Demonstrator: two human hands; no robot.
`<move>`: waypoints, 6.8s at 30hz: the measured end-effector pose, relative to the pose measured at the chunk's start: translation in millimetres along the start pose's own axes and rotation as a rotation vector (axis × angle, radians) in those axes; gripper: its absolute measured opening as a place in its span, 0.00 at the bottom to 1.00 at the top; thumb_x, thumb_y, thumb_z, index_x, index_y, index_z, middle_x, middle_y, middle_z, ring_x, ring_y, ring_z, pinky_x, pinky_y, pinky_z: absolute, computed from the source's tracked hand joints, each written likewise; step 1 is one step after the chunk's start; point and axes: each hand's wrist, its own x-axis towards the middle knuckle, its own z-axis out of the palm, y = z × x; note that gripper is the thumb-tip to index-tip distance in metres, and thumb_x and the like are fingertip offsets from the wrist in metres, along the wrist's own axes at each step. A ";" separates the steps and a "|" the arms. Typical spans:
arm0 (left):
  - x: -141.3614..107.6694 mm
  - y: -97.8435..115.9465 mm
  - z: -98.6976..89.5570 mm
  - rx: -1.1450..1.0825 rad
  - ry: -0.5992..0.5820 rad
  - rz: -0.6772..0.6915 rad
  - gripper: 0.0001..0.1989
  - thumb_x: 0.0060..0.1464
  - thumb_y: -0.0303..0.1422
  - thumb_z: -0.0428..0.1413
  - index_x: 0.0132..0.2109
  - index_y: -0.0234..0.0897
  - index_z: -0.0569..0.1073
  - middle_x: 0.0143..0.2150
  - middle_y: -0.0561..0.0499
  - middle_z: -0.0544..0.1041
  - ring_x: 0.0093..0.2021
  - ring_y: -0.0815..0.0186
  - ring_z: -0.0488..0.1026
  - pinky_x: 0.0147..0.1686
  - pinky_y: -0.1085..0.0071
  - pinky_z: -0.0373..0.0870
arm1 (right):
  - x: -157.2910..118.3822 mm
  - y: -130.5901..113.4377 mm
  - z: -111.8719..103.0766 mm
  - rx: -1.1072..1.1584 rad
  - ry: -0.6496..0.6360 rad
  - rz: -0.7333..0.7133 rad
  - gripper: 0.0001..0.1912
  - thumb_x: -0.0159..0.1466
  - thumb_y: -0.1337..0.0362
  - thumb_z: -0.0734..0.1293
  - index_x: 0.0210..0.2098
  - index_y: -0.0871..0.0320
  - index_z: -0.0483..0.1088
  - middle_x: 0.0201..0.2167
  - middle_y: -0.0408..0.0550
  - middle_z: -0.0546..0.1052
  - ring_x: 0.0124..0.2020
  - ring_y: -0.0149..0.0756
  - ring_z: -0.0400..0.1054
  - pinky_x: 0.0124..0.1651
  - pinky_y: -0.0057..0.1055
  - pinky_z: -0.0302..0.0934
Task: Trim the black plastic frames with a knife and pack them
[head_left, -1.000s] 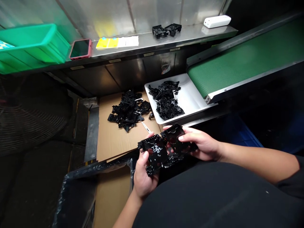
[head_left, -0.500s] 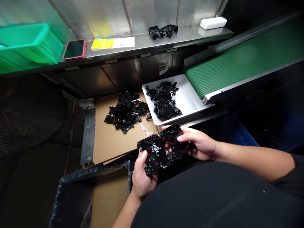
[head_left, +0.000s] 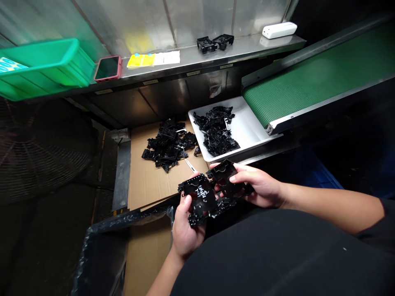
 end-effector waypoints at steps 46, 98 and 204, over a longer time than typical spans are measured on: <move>-24.3 -26.7 11.1 -0.247 0.191 0.177 0.31 0.64 0.39 0.59 0.72 0.42 0.69 0.58 0.42 0.84 0.54 0.50 0.84 0.57 0.53 0.82 | 13.6 -12.3 -1.4 -0.066 -0.177 0.139 0.25 0.58 0.66 0.73 0.55 0.51 0.79 0.39 0.46 0.86 0.36 0.39 0.80 0.46 0.35 0.73; 69.0 -98.7 228.6 -0.063 0.153 0.080 0.29 0.63 0.41 0.59 0.70 0.50 0.72 0.51 0.47 0.86 0.55 0.46 0.84 0.55 0.48 0.82 | -55.0 -157.7 -195.5 0.067 -0.206 0.036 0.26 0.62 0.69 0.72 0.60 0.56 0.75 0.40 0.45 0.84 0.35 0.35 0.79 0.46 0.33 0.74; 73.9 -11.0 67.9 -0.258 0.058 -0.007 0.21 0.71 0.44 0.51 0.54 0.36 0.82 0.47 0.41 0.86 0.50 0.53 0.84 0.56 0.55 0.80 | 45.3 -66.5 -61.7 0.118 -0.151 0.101 0.36 0.81 0.44 0.44 0.64 0.55 0.73 0.44 0.54 0.86 0.42 0.42 0.83 0.54 0.42 0.75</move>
